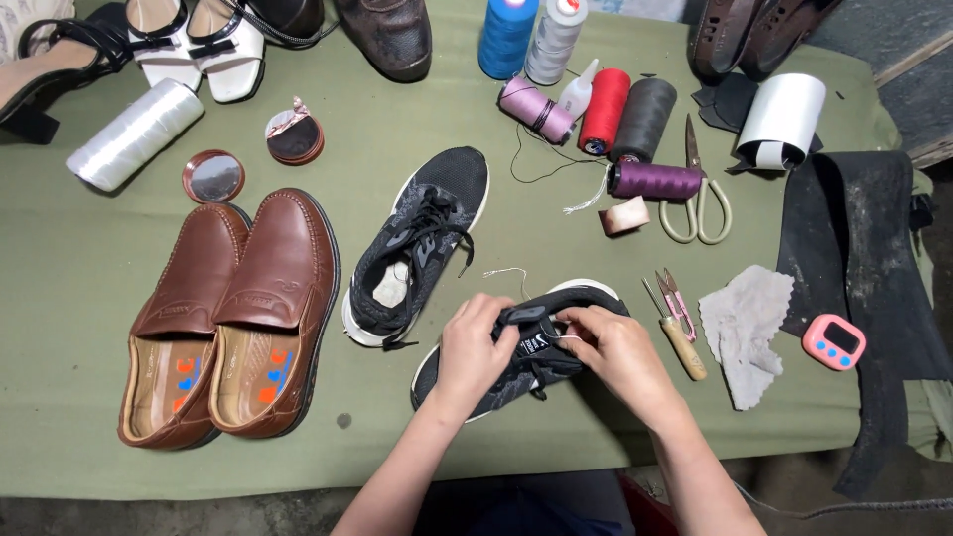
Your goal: Hand-sewing the sole of a black sneaker to repair it using a needle and thread on a workbench.
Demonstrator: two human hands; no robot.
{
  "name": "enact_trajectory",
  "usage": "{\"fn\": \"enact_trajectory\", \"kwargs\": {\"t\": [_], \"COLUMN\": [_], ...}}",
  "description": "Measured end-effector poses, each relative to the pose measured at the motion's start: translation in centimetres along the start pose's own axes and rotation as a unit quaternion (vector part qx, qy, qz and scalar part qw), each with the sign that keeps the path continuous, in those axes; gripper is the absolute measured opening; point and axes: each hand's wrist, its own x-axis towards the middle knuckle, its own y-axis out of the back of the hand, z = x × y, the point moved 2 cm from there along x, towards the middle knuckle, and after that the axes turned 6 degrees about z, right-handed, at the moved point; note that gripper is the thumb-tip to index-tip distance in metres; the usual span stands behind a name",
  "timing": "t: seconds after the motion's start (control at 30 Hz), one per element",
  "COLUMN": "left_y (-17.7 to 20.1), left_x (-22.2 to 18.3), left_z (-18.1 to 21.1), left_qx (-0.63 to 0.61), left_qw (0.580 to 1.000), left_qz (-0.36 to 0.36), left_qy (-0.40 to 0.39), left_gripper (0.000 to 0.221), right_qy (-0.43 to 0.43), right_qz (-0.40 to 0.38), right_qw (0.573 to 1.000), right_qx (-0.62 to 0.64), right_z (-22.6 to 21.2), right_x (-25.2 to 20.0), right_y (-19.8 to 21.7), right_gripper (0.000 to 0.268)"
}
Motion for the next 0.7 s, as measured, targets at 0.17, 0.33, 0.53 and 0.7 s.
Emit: {"fn": "enact_trajectory", "kwargs": {"t": [0.17, 0.33, 0.53, 0.7], "left_y": [0.7, 0.9, 1.5, 1.7], "left_x": [0.5, 1.2, 1.6, 1.5], "left_z": [0.5, 0.3, 0.9, 1.6], "left_qx": [-0.028, -0.042, -0.04, -0.047], "left_qw": [0.997, 0.987, 0.978, 0.977], "left_qz": [-0.005, -0.017, -0.04, -0.035], "left_qy": [0.072, 0.157, 0.201, 0.203], "left_gripper": [0.018, 0.012, 0.013, 0.014], "right_qy": [-0.029, -0.029, 0.0, 0.034], "right_qz": [-0.057, -0.069, -0.063, -0.121], "right_qw": [0.998, 0.997, 0.995, 0.99], "right_qx": [-0.006, -0.024, -0.076, -0.06], "right_z": [-0.5, -0.1, 0.4, 0.2], "right_x": [-0.1, 0.1, 0.9, 0.9], "right_y": [0.1, -0.5, -1.3, -1.3], "right_gripper": [0.048, 0.051, 0.049, 0.018]}}
